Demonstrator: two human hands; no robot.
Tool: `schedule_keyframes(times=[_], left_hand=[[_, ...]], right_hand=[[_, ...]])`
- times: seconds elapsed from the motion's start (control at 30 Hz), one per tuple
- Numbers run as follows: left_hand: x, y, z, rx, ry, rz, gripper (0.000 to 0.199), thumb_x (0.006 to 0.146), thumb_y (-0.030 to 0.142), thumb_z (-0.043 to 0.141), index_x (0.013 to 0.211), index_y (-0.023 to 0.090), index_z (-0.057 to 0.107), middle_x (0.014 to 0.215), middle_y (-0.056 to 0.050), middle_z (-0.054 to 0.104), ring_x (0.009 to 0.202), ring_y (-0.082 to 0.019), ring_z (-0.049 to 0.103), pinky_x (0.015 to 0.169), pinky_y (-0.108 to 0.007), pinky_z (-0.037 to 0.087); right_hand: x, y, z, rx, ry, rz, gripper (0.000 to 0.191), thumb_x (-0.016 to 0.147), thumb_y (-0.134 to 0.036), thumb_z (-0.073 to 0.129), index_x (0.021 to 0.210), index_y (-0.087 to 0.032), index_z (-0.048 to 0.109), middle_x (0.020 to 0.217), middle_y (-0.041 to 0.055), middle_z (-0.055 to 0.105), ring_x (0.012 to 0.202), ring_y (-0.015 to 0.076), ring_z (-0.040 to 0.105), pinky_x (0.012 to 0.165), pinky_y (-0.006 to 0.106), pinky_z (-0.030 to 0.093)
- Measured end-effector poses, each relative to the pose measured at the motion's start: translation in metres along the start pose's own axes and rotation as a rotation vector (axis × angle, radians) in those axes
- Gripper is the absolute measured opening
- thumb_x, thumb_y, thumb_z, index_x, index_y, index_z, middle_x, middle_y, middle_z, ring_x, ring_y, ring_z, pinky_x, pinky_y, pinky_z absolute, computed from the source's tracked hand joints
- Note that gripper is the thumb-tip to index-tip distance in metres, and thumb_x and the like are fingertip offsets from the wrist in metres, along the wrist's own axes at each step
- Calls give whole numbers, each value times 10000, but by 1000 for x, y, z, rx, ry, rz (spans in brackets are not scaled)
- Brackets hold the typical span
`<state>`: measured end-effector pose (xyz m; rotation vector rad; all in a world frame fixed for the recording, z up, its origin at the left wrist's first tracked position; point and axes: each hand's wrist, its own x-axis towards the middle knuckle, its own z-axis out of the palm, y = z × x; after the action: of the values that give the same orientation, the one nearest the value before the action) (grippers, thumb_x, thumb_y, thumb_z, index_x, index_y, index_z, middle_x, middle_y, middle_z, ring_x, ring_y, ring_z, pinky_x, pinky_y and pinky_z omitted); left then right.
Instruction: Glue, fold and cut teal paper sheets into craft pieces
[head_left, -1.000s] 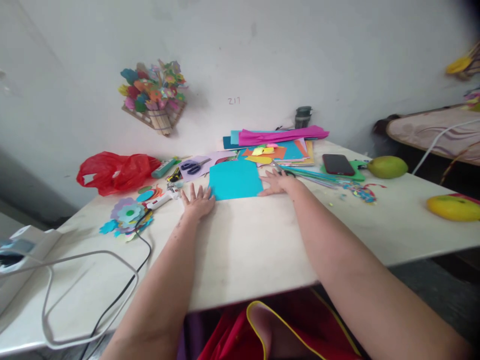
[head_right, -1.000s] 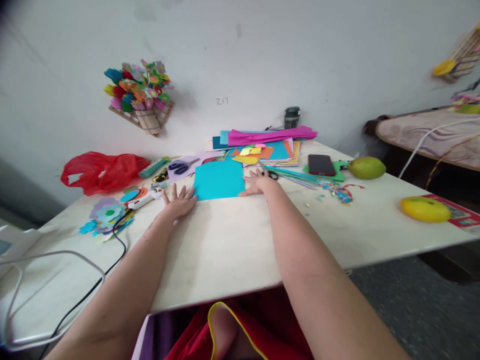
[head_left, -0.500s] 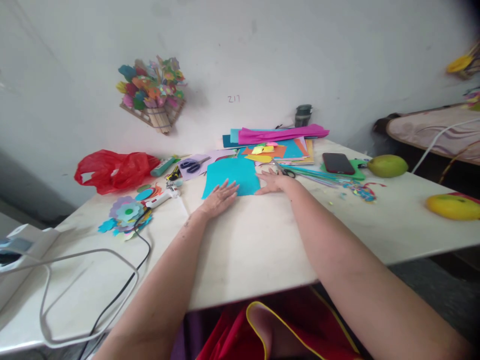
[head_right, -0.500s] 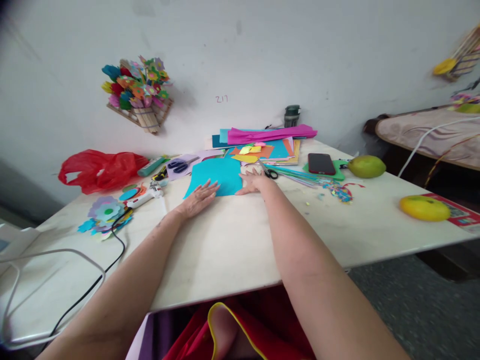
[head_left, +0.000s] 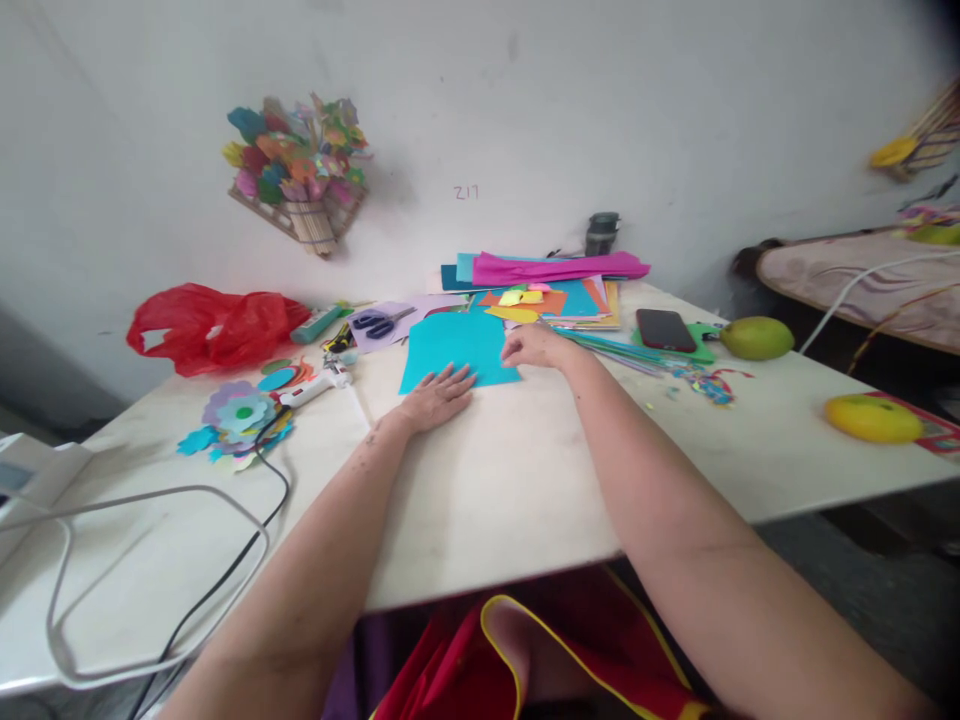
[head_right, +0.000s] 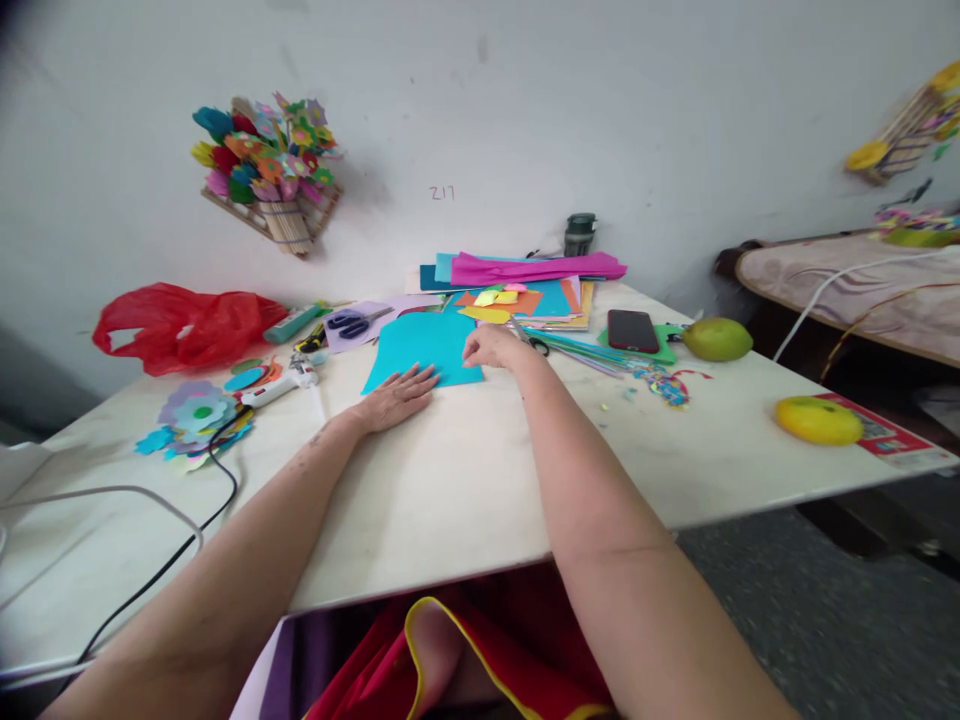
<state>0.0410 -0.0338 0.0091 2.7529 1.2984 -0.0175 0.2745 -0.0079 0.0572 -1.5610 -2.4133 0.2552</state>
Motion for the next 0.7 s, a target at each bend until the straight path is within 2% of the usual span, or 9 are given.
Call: schedule_keyframes(times=[0.1, 0.3, 0.5, 0.7], left_hand=[[1, -1, 2, -12, 14, -1, 572, 858, 543, 110, 1380, 318, 177, 1460, 62, 105, 1341, -206, 34, 1060, -446, 61], [0, 2, 1, -46, 37, -13, 557, 864, 515, 153, 1376, 303, 203, 1456, 54, 131, 1339, -217, 53, 1058, -461, 49], [-2, 2, 0, -126, 77, 1, 551, 870, 466, 188, 1386, 273, 175, 1451, 31, 161, 1338, -191, 75, 1068, -418, 57], [-1, 1, -1, -165, 73, -15, 571, 863, 426, 207, 1391, 211, 176, 1448, -1, 184, 1337, -178, 80, 1072, -382, 66]], right_hand=[[0, -2, 0, -27, -102, -13, 192, 675, -260, 639, 851, -203, 692, 833, -10, 687, 774, 130, 605, 668, 193, 424], [-3, -19, 3, -170, -218, -26, 338, 622, -160, 619, 950, -237, 650, 964, -15, 665, 854, 147, 593, 666, 195, 413], [-6, -38, 5, -332, -187, -27, 322, 616, -153, 583, 924, -228, 639, 941, 40, 666, 829, 195, 599, 582, 230, 392], [-10, -50, 2, -421, -168, -36, 288, 646, -156, 557, 913, -222, 642, 969, 64, 658, 890, 220, 591, 634, 252, 390]])
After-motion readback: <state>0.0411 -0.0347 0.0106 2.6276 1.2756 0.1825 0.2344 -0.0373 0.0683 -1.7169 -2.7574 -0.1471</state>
